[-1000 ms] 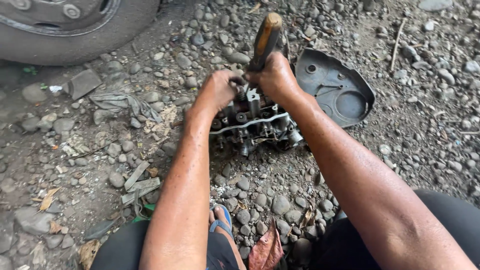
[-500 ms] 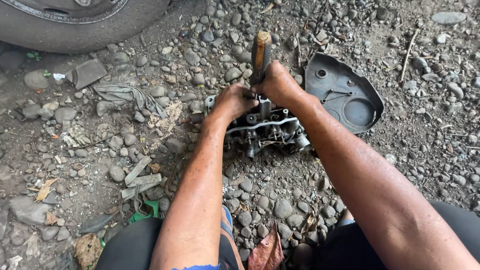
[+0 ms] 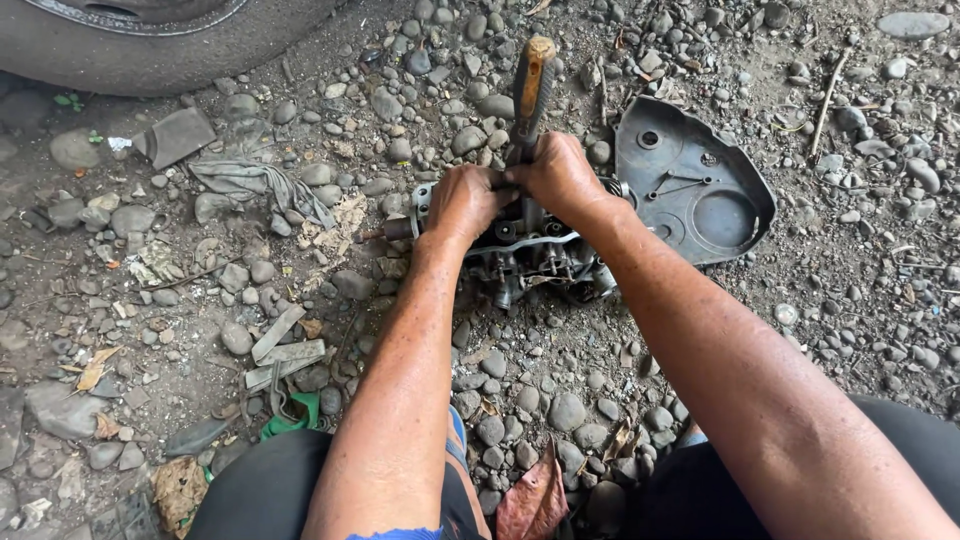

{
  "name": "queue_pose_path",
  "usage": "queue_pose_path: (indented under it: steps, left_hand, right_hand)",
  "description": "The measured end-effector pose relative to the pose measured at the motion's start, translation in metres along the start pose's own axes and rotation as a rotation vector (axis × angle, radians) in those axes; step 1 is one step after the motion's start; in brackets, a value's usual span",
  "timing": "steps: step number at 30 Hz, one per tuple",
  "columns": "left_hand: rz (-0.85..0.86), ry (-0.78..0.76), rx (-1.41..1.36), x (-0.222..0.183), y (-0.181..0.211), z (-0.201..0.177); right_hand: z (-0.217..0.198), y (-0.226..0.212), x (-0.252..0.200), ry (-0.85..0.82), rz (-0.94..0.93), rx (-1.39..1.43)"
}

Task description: Tapping on engine cylinder head components using a hammer and a punch

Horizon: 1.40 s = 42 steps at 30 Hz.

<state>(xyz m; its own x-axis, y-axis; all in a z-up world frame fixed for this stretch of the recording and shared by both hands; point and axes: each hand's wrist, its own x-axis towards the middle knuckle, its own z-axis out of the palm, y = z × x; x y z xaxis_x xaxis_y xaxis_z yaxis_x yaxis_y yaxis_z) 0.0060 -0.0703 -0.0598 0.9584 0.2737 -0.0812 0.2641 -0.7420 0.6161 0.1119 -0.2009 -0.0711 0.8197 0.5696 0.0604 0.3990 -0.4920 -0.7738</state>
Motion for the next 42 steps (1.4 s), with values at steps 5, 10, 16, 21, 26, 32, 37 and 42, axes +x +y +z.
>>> queue_pose_path:
  steps: [5, 10, 16, 21, 26, 32, 37, 42]
  left_hand:
    - [-0.022, 0.026, 0.047, 0.014, -0.013, 0.017]
    - [-0.044, 0.002, 0.023, 0.007, -0.002, 0.01]
    - [-0.048, 0.006, -0.008, -0.004, 0.006, 0.003]
    - [-0.047, 0.03, 0.013, 0.003, -0.002, 0.012]
    - [-0.049, 0.055, 0.009, 0.017, -0.013, 0.027]
    - [-0.02, 0.046, -0.031, 0.004, -0.008, 0.024]
    - [0.012, 0.063, -0.05, 0.012, -0.014, 0.027]
    - [0.017, 0.082, 0.0, 0.01, -0.013, 0.032]
  right_hand:
    - [-0.002, -0.009, -0.008, -0.044, -0.011, -0.092]
    - [-0.002, -0.011, -0.009, -0.075, -0.021, -0.17]
    - [0.004, 0.007, 0.002, -0.088, -0.018, -0.19]
    - [0.008, 0.006, 0.002, -0.038, -0.027, -0.168]
    - [0.011, 0.015, 0.006, -0.033, -0.051, -0.114]
    - [0.01, 0.02, -0.001, -0.04, -0.037, -0.052]
    - [0.007, 0.017, -0.003, 0.002, -0.026, 0.041]
    - [0.005, 0.012, -0.004, -0.035, -0.022, 0.047]
